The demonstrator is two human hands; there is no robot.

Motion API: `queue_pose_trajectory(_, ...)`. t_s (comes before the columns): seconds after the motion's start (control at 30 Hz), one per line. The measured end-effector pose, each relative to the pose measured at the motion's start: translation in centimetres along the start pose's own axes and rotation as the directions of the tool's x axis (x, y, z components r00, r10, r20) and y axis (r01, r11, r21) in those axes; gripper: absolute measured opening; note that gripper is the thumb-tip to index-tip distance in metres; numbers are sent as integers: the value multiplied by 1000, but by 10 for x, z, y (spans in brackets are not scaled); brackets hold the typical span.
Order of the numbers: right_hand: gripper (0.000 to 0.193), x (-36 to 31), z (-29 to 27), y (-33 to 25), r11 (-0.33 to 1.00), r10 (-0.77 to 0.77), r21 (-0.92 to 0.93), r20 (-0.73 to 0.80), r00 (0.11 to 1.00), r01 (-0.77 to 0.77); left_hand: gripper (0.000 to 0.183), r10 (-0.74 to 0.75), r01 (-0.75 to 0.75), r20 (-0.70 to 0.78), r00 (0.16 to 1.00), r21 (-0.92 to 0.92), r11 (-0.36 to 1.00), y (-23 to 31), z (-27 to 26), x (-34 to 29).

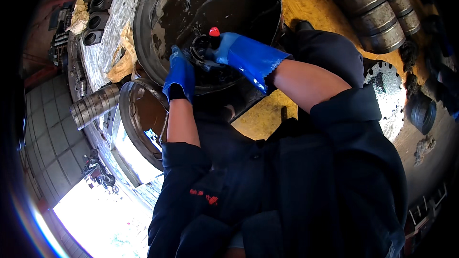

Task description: The person cleans a metal part by dipping it into a large bucket of dark liquid and scrubbing the surface with a handheld brush.

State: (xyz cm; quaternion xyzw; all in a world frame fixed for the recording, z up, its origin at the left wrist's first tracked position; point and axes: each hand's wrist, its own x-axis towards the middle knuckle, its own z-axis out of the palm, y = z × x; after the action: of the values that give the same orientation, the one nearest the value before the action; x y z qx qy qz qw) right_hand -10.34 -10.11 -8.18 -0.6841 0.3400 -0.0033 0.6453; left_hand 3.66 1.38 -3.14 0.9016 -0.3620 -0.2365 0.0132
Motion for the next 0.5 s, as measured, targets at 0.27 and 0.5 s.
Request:
queue_pose_trajectory(0.27, 35, 9, -17, 9, 997, -12, -81, -98, 995, 5, 50, 31, -35, -62, 998, -70, 997, 5, 3, 0)
queue_pose_trajectory(0.5, 33, 15, -11, -34, 974, -191, -123, 16, 981, 191, 49, 56, -65, -106, 993, -79, 995, 10, -6, -11)
